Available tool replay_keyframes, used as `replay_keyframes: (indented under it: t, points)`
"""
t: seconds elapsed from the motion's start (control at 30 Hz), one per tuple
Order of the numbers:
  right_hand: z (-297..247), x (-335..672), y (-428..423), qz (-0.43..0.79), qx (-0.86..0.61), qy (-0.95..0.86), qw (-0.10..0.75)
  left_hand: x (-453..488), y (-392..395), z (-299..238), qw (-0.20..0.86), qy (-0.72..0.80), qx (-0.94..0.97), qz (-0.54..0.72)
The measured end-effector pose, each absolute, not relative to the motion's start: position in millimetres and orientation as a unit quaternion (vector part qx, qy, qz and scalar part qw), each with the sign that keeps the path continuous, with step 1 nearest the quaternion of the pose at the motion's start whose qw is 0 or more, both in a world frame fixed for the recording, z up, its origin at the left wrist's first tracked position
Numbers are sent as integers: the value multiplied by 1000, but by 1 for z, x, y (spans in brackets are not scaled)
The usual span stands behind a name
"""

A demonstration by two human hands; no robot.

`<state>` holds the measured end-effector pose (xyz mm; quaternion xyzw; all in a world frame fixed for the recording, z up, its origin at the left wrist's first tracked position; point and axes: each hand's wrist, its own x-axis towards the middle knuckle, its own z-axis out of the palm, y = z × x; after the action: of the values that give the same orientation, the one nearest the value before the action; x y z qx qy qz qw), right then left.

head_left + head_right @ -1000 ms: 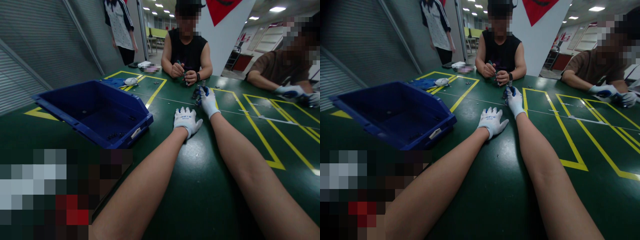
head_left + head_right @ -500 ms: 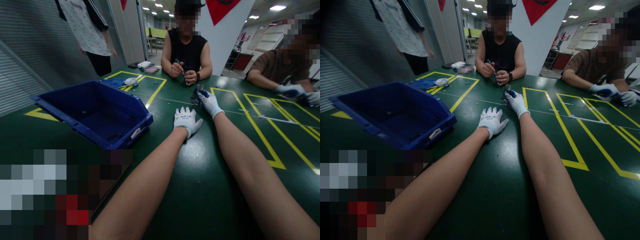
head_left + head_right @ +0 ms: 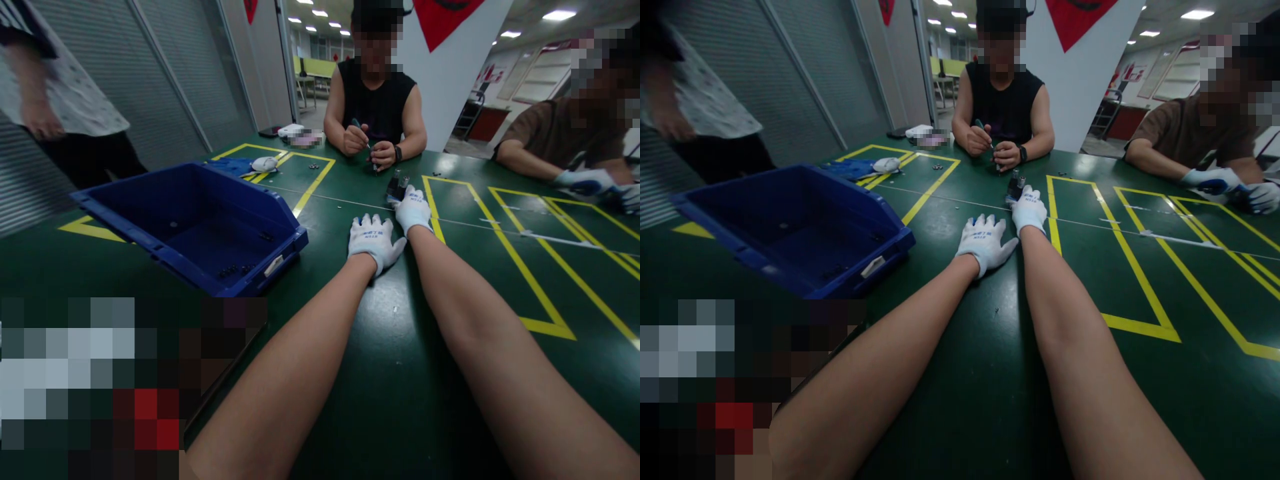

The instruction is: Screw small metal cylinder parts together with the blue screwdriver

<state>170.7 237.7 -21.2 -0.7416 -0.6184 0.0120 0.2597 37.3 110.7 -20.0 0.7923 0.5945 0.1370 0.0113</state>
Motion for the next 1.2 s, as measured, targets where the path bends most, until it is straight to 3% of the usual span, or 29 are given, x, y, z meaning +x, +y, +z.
replay_keyframes:
  t: [0.17,0.43,0.87,0.97,1.07,1.2]
  points:
    - [-19,162,227,-18,-782,-567,257,36,108,-18,8,593,792,142]
    - [-15,188,184,-80,-773,-541,322,31,93,-15,3,598,784,166]
    - [-9,285,16,-80,-740,-545,387,7,-11,23,46,572,809,129]
    - [-8,269,-19,-8,-675,-587,448,10,-27,31,50,476,859,182]
    - [-3,233,-41,151,-559,-627,522,26,-37,35,40,347,911,219]
    - [8,191,-60,246,-428,-722,484,43,-41,32,44,342,918,194]
